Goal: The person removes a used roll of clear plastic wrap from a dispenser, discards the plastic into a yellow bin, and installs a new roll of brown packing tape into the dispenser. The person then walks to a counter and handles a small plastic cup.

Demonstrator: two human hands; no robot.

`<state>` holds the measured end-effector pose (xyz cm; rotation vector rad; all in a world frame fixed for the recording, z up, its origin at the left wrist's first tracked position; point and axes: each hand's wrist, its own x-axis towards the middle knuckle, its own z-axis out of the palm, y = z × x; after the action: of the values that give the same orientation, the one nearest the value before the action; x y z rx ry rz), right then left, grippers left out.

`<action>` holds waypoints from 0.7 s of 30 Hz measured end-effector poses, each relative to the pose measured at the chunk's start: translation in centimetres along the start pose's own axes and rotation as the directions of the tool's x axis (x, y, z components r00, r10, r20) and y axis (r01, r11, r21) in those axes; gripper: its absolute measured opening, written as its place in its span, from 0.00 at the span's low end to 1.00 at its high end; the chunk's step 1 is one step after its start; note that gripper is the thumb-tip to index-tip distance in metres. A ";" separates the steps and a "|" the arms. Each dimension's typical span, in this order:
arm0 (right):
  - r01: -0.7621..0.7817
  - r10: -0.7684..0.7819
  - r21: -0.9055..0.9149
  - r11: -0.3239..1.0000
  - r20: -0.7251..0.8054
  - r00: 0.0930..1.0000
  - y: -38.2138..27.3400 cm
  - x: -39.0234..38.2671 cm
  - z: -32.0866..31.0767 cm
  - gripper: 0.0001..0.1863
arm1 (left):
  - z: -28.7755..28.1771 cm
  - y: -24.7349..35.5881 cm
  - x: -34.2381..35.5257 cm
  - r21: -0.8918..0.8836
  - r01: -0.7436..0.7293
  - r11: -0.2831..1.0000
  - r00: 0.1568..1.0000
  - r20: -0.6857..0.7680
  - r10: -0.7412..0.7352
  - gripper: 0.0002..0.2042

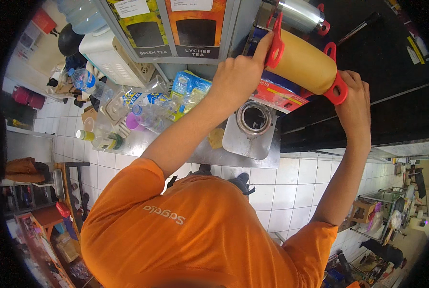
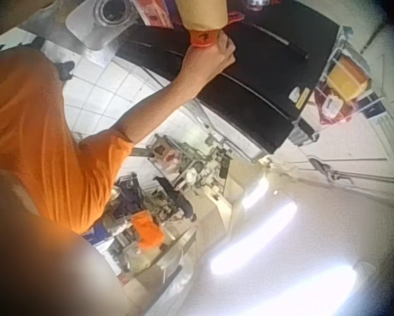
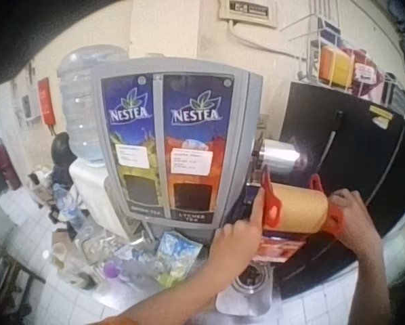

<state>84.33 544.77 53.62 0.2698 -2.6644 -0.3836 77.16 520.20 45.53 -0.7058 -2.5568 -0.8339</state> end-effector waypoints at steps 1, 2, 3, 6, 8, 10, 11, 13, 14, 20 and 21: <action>-0.013 0.013 0.010 1.000 -0.014 1.000 0.1 -0.1 0.2 0.21 | 0.2 -0.1 0.0 -0.019 -0.002 1.000 1.000 -0.006 0.002 0.34; -0.011 0.011 -0.001 1.000 -0.020 1.000 0.2 -0.3 0.3 0.21 | 0.3 -0.3 0.1 -0.036 -0.008 0.999 1.000 -0.011 0.008 0.34; -0.009 0.008 -0.013 1.000 -0.025 1.000 0.2 -0.5 0.4 0.21 | 0.4 -0.4 0.2 -0.057 -0.007 0.998 1.000 -0.008 0.007 0.34; 0.005 -0.006 -0.028 1.000 -0.030 1.000 0.0 -0.5 0.3 0.20 | 0.3 -0.6 0.0 -0.067 0.006 0.998 1.000 -0.004 -0.006 0.32; -0.004 0.003 -0.031 1.000 -0.036 0.999 -0.6 -0.7 0.5 0.20 | -0.3 -0.7 -0.1 -0.005 0.024 1.000 1.000 -0.004 -0.024 0.29; -0.038 0.036 -0.032 0.999 -0.064 0.997 -0.8 -0.7 0.9 0.19 | -1.2 -1.7 0.4 0.059 0.005 0.998 0.998 -0.070 -0.001 0.25; -0.058 0.056 -0.011 0.998 -0.089 0.994 -0.7 -0.9 1.0 0.19 | -2.0 -2.0 0.8 0.087 -0.006 0.996 0.994 -0.107 0.016 0.24; -0.095 0.099 0.036 0.995 -0.135 0.986 -0.7 -1.4 1.5 0.18 | -3.6 -1.9 1.7 0.181 -0.112 0.977 0.992 -0.032 0.119 0.18; -0.096 0.096 0.006 0.995 -0.143 0.985 -0.8 -1.6 1.4 0.18 | -3.7 -2.3 2.5 0.191 -0.172 0.966 0.985 0.037 0.168 0.17; -0.075 0.067 -0.035 0.997 -0.183 0.981 -0.6 -1.5 2.2 0.17 | -5.5 -2.0 4.3 0.010 -0.131 0.991 0.963 0.238 0.125 0.16; -0.054 0.047 -0.030 0.998 -0.203 0.978 -0.3 -1.6 2.5 0.17 | -5.1 -2.4 4.2 -0.051 -0.120 0.991 0.968 0.215 0.128 0.16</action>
<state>84.66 545.47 50.72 0.2171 -2.4573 -0.3667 73.32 516.75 50.33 -1.0090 -2.6586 -0.8051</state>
